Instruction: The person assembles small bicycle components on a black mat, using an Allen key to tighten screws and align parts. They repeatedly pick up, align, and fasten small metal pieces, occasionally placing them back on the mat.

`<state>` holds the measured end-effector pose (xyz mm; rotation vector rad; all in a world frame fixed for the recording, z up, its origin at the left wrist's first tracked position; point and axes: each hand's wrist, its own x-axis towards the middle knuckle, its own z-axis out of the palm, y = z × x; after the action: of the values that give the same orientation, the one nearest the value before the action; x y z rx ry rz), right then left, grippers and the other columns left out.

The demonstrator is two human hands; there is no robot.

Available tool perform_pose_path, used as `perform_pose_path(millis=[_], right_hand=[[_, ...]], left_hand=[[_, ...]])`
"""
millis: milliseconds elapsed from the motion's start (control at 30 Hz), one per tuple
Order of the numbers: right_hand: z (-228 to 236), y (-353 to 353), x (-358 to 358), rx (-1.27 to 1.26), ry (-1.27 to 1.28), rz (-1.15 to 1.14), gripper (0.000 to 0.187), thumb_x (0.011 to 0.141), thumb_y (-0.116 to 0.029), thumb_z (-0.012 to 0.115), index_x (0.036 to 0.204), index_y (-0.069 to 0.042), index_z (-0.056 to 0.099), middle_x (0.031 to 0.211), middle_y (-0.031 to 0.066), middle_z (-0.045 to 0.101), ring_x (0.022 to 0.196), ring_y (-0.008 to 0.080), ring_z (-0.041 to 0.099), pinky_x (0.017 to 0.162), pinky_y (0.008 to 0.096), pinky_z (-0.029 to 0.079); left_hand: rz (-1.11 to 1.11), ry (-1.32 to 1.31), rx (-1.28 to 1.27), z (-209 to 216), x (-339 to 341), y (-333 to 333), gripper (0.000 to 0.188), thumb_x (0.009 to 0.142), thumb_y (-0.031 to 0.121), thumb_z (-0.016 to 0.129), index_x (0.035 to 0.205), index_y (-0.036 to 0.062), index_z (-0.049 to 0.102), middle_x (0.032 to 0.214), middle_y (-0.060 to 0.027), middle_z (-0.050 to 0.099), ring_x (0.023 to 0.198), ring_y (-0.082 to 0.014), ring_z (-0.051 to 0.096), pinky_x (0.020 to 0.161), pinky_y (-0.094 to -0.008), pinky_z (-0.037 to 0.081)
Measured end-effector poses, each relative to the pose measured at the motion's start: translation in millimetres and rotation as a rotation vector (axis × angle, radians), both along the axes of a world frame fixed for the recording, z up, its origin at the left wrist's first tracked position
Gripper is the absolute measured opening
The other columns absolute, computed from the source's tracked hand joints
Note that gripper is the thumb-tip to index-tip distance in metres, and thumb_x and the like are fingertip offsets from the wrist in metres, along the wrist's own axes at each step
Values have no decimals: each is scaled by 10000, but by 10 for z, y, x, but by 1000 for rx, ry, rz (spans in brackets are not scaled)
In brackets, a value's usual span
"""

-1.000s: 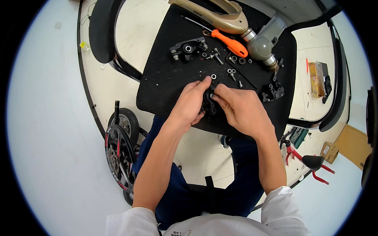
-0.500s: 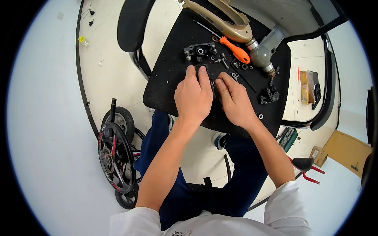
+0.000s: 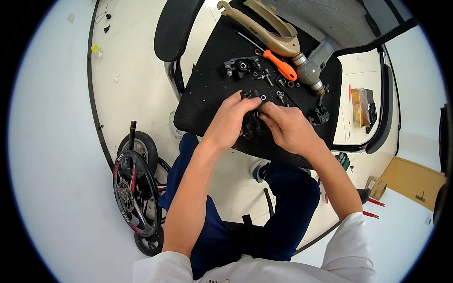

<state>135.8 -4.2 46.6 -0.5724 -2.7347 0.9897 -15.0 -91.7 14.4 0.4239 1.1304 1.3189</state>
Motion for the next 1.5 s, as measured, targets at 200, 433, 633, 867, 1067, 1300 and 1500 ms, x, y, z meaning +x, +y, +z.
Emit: perform_pose_path(millis=[200, 433, 633, 867, 1067, 1300, 1500], right_hand=[[94, 140, -22, 80, 65, 153, 135, 865, -68, 617, 958, -25, 529, 761, 139, 567, 708, 344, 596, 601, 422, 474], [243, 246, 11, 20, 47, 200, 127, 876, -73, 603, 979, -17, 554, 788, 127, 539, 760, 335, 584, 663, 418, 477], [218, 246, 54, -12, 66, 167, 168, 875, -94, 622, 1020, -16, 591, 789, 133, 540, 755, 329, 583, 663, 412, 475], [253, 321, 109, 65, 41, 176, 190, 829, -137, 688, 967, -33, 611, 770, 109, 535, 724, 312, 574, 639, 402, 471], [163, 319, 166, 189, 91, 243, 235, 770, -158, 717, 884, -49, 543, 788, 112, 506, 730, 316, 543, 624, 409, 447], [259, 392, 166, 206, 62, 313, 270, 736, -139, 718, 850, -55, 488, 813, 118, 459, 739, 328, 516, 648, 421, 444], [128, 434, 224, 242, 43, 323, 257, 728, -115, 712, 830, -55, 483, 782, 111, 457, 738, 319, 518, 640, 415, 441]], left_hand=[[-146, -244, -24, 110, -101, -94, 295, 885, 241, 555, 1101, 40, 556, 834, -19, 592, 614, -73, 578, 510, -217, 460], [-150, -77, 232, 162, -33, -69, 701, 748, 2, 719, 1357, -6, 373, 886, -74, 609, 659, -140, 639, 567, -268, 541], [-117, -35, 248, 202, 20, -2, 696, 751, -39, 715, 1353, 10, 369, 847, -64, 585, 590, -114, 611, 479, -233, 500], [-120, 18, 380, 78, 61, -30, 770, 713, -59, 747, 1368, 33, 353, 1039, -59, 541, 896, -113, 597, 763, -245, 538], [-198, 140, 364, 101, 78, 3, 807, 671, -35, 794, 1357, 28, 374, 1119, -35, 502, 1023, -96, 535, 858, -235, 494], [-154, 27, 348, 96, 107, -6, 794, 678, -20, 799, 1349, 16, 375, 1113, -41, 506, 1006, -97, 542, 857, -236, 490], [-175, 21, 295, 59, 171, 4, 802, 720, 14, 803, 1374, 71, 342, 1088, -38, 527, 1004, -98, 555, 827, -244, 501]])
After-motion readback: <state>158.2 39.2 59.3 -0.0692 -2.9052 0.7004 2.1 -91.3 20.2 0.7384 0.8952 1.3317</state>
